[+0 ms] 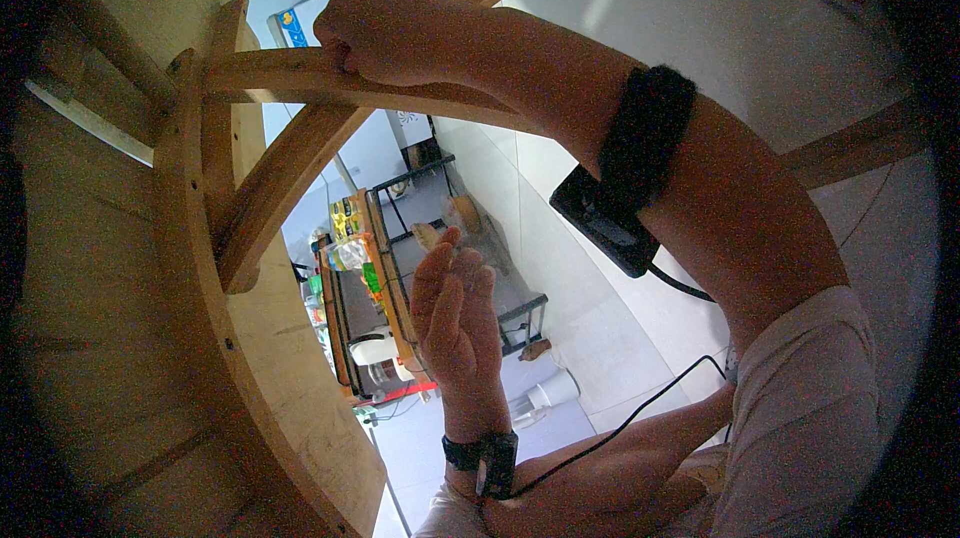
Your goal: Repairing or tightening screws on a wooden folding table using a screwdriver.
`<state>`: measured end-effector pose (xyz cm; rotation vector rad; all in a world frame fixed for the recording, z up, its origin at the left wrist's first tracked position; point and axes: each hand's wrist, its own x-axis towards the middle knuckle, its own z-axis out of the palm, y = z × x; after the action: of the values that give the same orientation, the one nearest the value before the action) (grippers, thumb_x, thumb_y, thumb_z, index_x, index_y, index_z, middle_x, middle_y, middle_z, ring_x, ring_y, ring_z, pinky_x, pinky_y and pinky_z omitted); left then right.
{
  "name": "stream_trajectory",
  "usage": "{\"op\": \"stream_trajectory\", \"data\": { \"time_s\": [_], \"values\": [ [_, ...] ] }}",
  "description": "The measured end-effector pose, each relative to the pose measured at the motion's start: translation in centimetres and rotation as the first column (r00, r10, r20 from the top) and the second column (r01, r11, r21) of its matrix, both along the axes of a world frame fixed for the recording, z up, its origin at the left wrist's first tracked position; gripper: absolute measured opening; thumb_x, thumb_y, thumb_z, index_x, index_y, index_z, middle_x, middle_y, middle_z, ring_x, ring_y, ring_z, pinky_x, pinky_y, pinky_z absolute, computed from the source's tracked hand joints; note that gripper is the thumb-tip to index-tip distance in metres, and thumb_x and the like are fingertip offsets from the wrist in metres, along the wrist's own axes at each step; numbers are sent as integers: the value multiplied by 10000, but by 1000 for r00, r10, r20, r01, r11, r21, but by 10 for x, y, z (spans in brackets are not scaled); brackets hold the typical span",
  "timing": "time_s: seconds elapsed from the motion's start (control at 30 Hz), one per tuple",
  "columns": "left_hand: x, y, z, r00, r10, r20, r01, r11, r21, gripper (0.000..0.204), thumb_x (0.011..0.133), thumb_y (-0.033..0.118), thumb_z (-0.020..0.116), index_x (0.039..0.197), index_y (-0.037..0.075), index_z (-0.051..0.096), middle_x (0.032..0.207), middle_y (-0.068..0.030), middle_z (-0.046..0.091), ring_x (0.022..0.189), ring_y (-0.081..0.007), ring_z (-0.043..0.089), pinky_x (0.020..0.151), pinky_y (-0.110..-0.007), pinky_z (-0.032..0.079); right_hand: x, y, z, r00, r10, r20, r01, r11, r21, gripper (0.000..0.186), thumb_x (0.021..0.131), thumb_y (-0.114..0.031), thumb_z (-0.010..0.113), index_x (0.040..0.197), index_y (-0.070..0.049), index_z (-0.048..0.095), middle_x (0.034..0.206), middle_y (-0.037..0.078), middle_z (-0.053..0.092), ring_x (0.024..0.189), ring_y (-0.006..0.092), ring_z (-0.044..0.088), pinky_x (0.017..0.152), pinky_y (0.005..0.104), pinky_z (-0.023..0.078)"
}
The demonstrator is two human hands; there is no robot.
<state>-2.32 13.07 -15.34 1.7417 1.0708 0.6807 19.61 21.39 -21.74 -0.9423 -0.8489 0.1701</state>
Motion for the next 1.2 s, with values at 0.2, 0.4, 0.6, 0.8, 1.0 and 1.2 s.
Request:
{"op": "stream_trajectory", "data": {
  "time_s": [0.2, 0.4, 0.6, 0.8, 1.0, 1.2],
  "values": [
    [-3, 3, 0, 1000, -18, 19, 18, 1000, -12, 288, 814, 10, 477, 1102, -4, 488, 1190, -171, 446, 970, -208, 536, 778, -286, 487, -3, 1, 2, 999, -23, 48, 25, 999, -40, 40, 769, -49, 550, 788, -24, 576, 746, 83, 577, 674, 184, 581, 594, 308, 464],
    [-4, 4, 0, 1000, -21, 17, 21, 1000, -19, 289, 811, 14, 484, 1100, 0, 490, 1180, -166, 455, 970, -209, 533, 787, -295, 479, -4, 4, 0, 995, -69, 78, 69, 998, -5, 25, 766, -39, 550, 780, -23, 563, 735, 84, 565, 682, 186, 585, 598, 308, 467],
    [-4, 6, 0, 999, -42, 28, 43, 999, -25, 286, 811, 26, 492, 1097, 6, 494, 1169, -161, 465, 971, -203, 527, 798, -302, 466, -1, 3, 0, 997, -38, 72, 38, 999, 7, 25, 766, -43, 554, 769, -21, 567, 728, 89, 568, 675, 186, 585, 594, 305, 467],
    [-1, 4, -1, 998, -49, 33, 50, 998, -36, 296, 813, 24, 491, 1108, 3, 486, 1173, -162, 462, 971, -203, 525, 803, -304, 462, -4, 9, -2, 998, -67, -23, 67, 998, 18, 63, 761, -83, 578, 732, -28, 584, 706, 92, 588, 627, 182, 577, 573, 313, 453],
    [0, 4, -1, 997, -71, 23, 71, 997, -16, 309, 821, 38, 485, 1125, -11, 469, 1187, -166, 452, 970, -202, 526, 791, -295, 466, -4, 7, 0, 996, -88, -3, 87, 994, -68, 113, 762, -132, 587, 702, -36, 584, 675, 88, 587, 602, 179, 569, 561, 325, 443],
    [-1, 3, -2, 997, -76, 26, 77, 997, -27, 306, 824, 35, 477, 1126, -12, 470, 1191, -168, 448, 968, -207, 527, 787, -295, 467, -6, 5, 4, 986, -143, 82, 155, 975, -161, 124, 790, -152, 546, 724, -55, 585, 673, 73, 586, 597, 180, 569, 552, 327, 452]
  ]
}}
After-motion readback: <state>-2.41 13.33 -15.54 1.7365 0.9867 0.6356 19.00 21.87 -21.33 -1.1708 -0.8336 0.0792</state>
